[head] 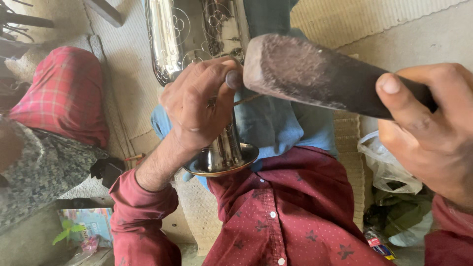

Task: The person uses a hammer and a small metal punch to engrave floral patterns onto a polished metal vase. They repeatedly tap the punch against the vase surface to create decorative indentations.

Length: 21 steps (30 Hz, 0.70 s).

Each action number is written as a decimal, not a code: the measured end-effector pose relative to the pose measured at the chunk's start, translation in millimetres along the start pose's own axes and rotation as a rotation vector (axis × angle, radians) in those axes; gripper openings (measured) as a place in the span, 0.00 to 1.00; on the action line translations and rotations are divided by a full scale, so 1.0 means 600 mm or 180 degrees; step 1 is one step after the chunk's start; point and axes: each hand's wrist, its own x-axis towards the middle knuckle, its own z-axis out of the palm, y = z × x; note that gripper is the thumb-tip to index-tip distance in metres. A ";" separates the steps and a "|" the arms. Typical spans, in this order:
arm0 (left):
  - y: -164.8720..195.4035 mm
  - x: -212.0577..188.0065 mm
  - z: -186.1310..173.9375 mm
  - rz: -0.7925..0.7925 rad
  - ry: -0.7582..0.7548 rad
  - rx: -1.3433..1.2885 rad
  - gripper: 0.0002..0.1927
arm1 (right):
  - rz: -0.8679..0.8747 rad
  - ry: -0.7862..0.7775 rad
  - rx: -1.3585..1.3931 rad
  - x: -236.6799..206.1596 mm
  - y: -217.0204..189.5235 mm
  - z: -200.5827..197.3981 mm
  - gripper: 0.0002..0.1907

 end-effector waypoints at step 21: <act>0.027 0.045 -0.017 0.0058 -0.1298 0.0157 0.24 | 0.0390 0.0265 -0.0130 -0.071 -0.008 0.047 0.45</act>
